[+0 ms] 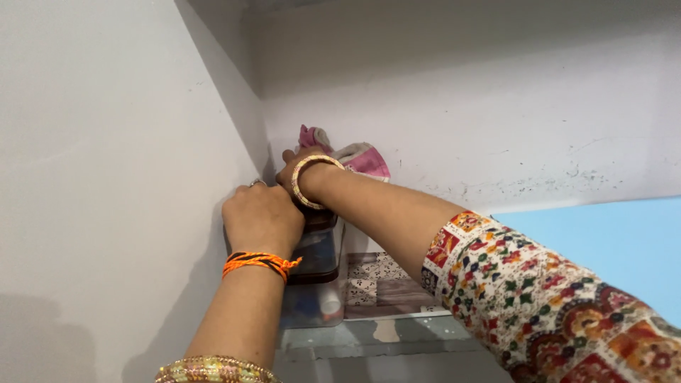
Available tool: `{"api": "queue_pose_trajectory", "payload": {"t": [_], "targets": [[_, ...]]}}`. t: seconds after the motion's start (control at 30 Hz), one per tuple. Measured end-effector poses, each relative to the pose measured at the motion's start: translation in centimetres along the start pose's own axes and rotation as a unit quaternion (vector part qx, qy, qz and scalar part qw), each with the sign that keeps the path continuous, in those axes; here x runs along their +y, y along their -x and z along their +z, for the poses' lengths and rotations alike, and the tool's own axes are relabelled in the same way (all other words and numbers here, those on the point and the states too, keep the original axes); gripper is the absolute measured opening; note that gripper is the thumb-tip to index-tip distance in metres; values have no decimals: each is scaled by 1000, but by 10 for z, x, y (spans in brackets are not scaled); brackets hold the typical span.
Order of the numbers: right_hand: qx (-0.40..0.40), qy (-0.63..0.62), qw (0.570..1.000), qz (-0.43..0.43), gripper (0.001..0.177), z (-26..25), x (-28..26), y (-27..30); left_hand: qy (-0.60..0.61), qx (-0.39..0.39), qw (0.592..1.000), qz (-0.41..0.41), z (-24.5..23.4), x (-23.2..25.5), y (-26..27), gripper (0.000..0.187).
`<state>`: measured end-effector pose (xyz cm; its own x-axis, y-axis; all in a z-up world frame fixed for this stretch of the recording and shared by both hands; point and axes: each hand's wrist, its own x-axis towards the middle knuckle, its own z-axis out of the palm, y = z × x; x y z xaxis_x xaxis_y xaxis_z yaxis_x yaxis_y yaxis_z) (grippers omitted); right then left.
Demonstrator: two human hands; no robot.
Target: The person wipes a shelf and a computer setup with a pink cloth. They clean a small plastic container, a black box, the monitor, and the keyboard area. The person also wipes the table surface and a chair armrest.
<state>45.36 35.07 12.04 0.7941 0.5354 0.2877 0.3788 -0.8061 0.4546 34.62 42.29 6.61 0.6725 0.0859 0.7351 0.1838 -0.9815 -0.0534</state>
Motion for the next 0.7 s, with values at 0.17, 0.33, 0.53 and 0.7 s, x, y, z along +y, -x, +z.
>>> {"api": "queue_pose_trajectory", "payload": {"t": [0.17, 0.33, 0.53, 0.7], "targets": [[74, -151, 986, 8, 75, -10, 15, 6, 74, 35, 997, 6, 25, -27, 11, 22], [160, -348, 896, -225, 56, 3, 25, 10, 16, 22, 1000, 12, 6, -21, 40, 14], [142, -361, 908, -156, 52, 73, 27, 10, -14, -36, 996, 81, -7, -20, 53, 15], [100, -241, 965, 37, 52, 58, 25, 29, -20, -38, 997, 68, -12, -23, 48, 19]]}}
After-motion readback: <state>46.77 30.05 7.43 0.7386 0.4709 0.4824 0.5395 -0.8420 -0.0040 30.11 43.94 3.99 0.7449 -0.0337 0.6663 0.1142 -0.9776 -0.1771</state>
